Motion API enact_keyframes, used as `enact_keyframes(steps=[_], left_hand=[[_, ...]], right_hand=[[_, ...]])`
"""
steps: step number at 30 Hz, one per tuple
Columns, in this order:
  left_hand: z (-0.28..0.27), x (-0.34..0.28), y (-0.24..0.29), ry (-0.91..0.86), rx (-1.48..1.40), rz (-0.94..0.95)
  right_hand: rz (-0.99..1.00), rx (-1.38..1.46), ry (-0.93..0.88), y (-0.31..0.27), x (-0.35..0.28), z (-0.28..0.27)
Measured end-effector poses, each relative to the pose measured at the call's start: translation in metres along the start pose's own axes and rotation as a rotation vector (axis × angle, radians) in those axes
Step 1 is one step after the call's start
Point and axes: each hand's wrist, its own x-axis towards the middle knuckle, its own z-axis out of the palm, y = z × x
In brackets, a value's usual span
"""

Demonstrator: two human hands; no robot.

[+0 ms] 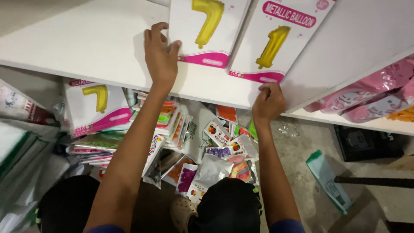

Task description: Organizing and stocking various metallic balloon packages onto a shelf in a storage area.

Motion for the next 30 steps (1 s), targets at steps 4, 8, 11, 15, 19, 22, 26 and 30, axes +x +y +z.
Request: enact_keyframes(steps=[4, 8, 11, 15, 19, 22, 26, 30], left_hand=[[-0.005, 0.006, 0.009, -0.096, -0.157, -0.24], [-0.005, 0.003, 0.004, -0.076, -0.227, -0.249], [-0.006, 0.002, 0.001, -0.06, -0.257, -0.255], [-0.012, -0.003, 0.007, -0.069, -0.293, -0.292], [-0.046, -0.012, 0.026, -0.089, -0.145, -0.05], [-0.091, -0.034, 0.034, -0.156, -0.089, 0.057], [-0.135, -0.083, -0.04, -0.266, 0.065, 0.01], [-0.214, -0.084, -0.105, -0.161, 0.339, -0.138]], right_hand=[[-0.053, -0.053, 0.016, 0.0, 0.001, 0.0], [-0.036, -0.077, 0.02, -0.001, 0.001, -0.001], [-0.01, -0.064, -0.001, -0.006, 0.002, -0.005], [-0.037, -0.043, -0.002, -0.002, 0.002, -0.005], [-0.096, -0.074, -0.009, 0.009, 0.003, -0.004], [-0.123, -0.055, -0.04, 0.009, 0.0, -0.005], [-0.149, 0.002, -0.02, -0.006, 0.001, -0.011], [-0.088, -0.077, -0.001, 0.005, -0.002, -0.004]])
